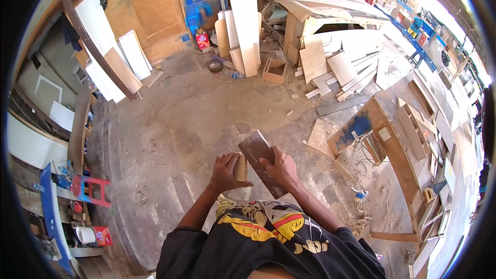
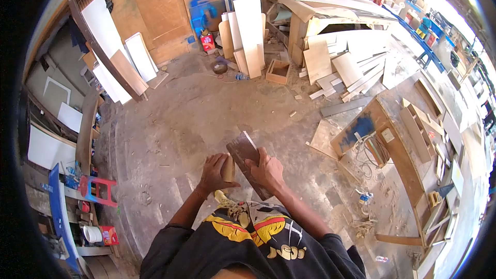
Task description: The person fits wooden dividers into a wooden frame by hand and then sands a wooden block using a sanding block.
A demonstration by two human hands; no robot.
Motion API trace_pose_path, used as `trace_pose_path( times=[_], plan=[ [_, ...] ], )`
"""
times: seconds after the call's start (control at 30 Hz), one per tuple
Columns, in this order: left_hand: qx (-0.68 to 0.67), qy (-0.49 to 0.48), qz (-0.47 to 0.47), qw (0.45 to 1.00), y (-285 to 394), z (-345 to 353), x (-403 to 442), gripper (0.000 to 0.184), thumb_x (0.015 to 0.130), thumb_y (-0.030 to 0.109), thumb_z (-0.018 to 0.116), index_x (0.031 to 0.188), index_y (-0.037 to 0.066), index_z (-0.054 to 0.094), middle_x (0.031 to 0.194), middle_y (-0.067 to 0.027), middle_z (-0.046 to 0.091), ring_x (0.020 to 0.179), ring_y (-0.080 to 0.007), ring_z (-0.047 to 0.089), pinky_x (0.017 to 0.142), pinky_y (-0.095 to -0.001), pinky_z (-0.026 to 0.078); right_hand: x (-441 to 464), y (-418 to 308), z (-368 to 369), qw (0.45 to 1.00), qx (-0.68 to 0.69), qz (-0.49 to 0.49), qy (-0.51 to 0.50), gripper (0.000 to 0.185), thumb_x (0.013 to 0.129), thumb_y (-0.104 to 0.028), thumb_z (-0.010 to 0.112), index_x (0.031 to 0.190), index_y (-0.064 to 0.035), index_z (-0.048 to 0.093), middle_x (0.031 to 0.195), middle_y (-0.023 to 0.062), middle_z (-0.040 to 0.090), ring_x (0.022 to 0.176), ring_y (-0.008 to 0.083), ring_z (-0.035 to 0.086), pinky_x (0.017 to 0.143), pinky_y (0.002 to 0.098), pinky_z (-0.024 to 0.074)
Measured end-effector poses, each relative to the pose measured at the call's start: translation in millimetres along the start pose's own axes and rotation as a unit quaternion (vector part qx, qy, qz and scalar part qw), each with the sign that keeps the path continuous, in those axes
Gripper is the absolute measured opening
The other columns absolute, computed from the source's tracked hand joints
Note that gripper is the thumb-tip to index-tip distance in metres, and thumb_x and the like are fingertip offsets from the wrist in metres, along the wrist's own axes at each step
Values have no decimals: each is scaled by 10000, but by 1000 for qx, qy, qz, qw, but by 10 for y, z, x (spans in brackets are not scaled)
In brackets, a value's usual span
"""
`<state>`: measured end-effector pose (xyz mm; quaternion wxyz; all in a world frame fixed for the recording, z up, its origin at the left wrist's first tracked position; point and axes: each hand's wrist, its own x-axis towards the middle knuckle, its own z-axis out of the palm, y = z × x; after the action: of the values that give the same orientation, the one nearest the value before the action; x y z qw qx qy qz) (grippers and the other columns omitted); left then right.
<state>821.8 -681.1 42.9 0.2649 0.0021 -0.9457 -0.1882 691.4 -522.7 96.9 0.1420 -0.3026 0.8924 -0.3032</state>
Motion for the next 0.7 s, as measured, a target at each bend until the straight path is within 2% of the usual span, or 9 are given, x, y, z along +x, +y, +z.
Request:
trace_pose_path(
  times=[0.17, 0.27, 0.37, 0.43, 0.47, 0.53, 0.57, 0.63, 0.7],
  plan=[
    [-69, -9, -3, 998, 17, 38, -20, 914, 468, 544, 813, 1109, -46, 539, 1049, -175, 561, 973, -336, 548, 862, -412, 413, 74, -34, -18, 1000, -14, -5, 15, 475, 795, -377, 615, 1122, -55, 491, 886, 241, 638, 840, 408, 616, 716, 467, 480],
    [-218, -24, -69, 973, -90, 108, -68, 788, 534, 436, 815, 1097, -45, 548, 1039, -187, 566, 936, -327, 569, 817, -372, 444, 89, 4, -90, 999, 24, -23, 19, 458, 783, -372, 631, 1093, -55, 515, 879, 234, 641, 837, 399, 618, 711, 463, 479],
    [-344, 68, -169, 921, -172, 194, -94, 640, 641, 374, 738, 1087, -47, 555, 1006, -171, 577, 911, -281, 586, 789, -326, 455, 7, 9, -246, 998, 27, -48, -40, 446, 773, -376, 644, 1061, -53, 539, 883, 225, 643, 847, 389, 619, 714, 459, 477],
    [-461, 101, -232, 850, -191, 169, -82, 609, 733, 413, 628, 1104, -64, 548, 980, -144, 579, 940, -229, 575, 815, -316, 442, -81, 18, -233, 997, 74, -24, -25, 407, 767, -319, 670, 1011, -11, 566, 849, 212, 646, 814, 355, 638, 700, 411, 484],
    [-461, 128, -175, 861, -155, 152, -41, 703, 781, 539, 545, 1128, -72, 536, 970, -118, 571, 948, -202, 557, 820, -308, 432, -69, 60, -184, 996, 74, -25, -37, 407, 767, -319, 670, 1011, -11, 566, 849, 212, 646, 814, 355, 638, 700, 411, 484],
    [-526, 147, -165, 822, -94, 238, 20, 803, 774, 634, 523, 1152, -75, 522, 1000, -116, 560, 953, -191, 542, 823, -303, 421, -13, 161, -25, 981, 170, -35, 83, 356, 766, -239, 680, 998, 0, 556, 829, 198, 649, 794, 332, 646, 673, 387, 488],
    [-537, 148, -166, 814, -5, 196, 99, 811, 769, 650, 527, 1147, -67, 524, 1005, -106, 556, 953, -187, 538, 825, -301, 417, 19, 167, 20, 981, 130, -55, 130, 409, 770, -333, 675, 1002, -39, 511, 830, 198, 651, 760, 395, 629, 644, 442, 491],
    [-549, 145, -180, 803, 95, 172, 113, 819, 763, 666, 530, 1143, -59, 526, 1010, -97, 552, 953, -184, 533, 826, -299, 413, 55, 97, 54, 982, 129, -60, 124, 405, 777, -333, 671, 998, -47, 487, 834, 201, 650, 763, 398, 628, 641, 447, 491],
    [-505, 130, -164, 837, 92, 211, 188, 780, 761, 645, 560, 1123, -44, 533, 1000, -67, 544, 944, -169, 526, 829, -296, 412, 85, -16, 42, 971, 151, -82, 167, 383, 786, -313, 662, 1001, -53, 480, 827, 199, 649, 744, 398, 628, 635, 453, 492]
  ],
)
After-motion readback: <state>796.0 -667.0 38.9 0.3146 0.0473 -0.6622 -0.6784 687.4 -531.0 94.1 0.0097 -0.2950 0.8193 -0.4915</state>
